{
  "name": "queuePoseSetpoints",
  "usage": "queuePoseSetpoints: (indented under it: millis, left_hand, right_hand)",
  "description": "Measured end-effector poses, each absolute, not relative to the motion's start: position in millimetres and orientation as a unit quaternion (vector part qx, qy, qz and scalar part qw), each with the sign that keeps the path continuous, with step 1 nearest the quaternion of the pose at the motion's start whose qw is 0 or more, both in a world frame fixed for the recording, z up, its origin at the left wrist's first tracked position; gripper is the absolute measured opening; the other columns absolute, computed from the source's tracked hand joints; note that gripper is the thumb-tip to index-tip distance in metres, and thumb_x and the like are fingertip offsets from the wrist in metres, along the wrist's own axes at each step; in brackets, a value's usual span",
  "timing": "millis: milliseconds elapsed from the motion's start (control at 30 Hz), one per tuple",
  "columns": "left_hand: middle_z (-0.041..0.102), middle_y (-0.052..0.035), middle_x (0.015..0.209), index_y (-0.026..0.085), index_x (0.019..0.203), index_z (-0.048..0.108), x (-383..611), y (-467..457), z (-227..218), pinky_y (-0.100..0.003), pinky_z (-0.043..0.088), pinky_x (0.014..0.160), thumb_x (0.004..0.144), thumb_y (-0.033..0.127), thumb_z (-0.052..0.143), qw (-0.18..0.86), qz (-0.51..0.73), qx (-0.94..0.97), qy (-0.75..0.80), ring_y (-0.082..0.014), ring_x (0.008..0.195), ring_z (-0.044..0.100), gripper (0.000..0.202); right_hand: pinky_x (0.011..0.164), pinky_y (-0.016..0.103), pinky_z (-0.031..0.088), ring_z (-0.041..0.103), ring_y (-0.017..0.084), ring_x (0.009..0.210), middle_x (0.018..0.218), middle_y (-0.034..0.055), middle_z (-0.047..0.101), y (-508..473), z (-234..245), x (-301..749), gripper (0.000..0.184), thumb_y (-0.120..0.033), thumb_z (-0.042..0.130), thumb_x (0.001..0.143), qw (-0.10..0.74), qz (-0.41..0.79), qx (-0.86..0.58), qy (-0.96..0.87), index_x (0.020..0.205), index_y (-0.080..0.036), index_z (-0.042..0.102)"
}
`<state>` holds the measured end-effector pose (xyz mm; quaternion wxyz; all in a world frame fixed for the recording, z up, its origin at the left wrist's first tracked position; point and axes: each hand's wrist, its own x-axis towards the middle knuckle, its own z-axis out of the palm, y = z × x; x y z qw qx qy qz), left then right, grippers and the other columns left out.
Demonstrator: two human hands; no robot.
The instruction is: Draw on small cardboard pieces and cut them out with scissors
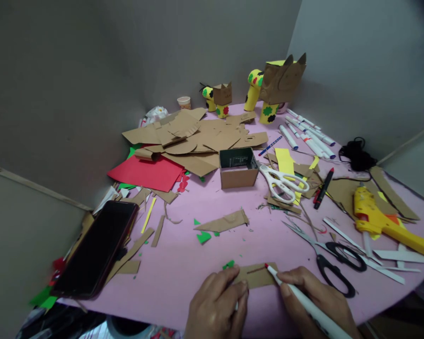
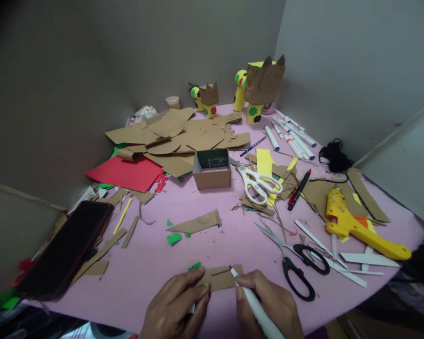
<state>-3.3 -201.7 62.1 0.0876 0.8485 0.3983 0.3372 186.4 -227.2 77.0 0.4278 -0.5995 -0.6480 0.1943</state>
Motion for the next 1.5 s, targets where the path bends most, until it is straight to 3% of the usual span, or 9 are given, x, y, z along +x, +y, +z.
queuePoseSetpoints:
  millis: [267,567,1500]
  left_hand:
    - [0.071,-0.0088,0.094,0.018,0.09,0.065,-2,-201,60,-0.027,0.059,0.067,0.08,0.013,0.059,0.093,0.331,0.85,0.398,-0.0187,0.081,0.068,0.013]
    - [0.072,-0.0086,0.094,0.019,0.086,0.063,-3,-202,60,-0.028,0.059,0.067,0.081,0.014,0.058,0.102,0.327,0.847,0.407,-0.0194,0.08,0.069,0.009]
    - [0.071,-0.0086,0.095,0.018,0.082,0.063,-3,-204,62,-0.028,0.058,0.07,0.079,0.01,0.06,0.113,0.335,0.839,0.413,-0.0182,0.082,0.068,0.009]
  right_hand:
    - [0.052,0.018,0.053,0.069,0.012,0.053,0.065,-0.0013,0.07,-221,64,184,0.014,-0.012,0.046,0.081,0.37,0.18,-0.484,-0.772,0.09,-0.021,0.052]
    - [0.05,0.019,0.054,0.07,0.013,0.053,0.065,-0.0032,0.071,-223,62,185,0.014,-0.013,0.045,0.082,0.341,0.205,-0.485,-0.779,0.09,-0.023,0.05]
    - [0.054,0.019,0.055,0.07,0.013,0.055,0.067,-0.0014,0.071,-221,65,182,0.015,-0.012,0.046,0.081,0.366,0.204,-0.477,-0.773,0.09,-0.023,0.052]
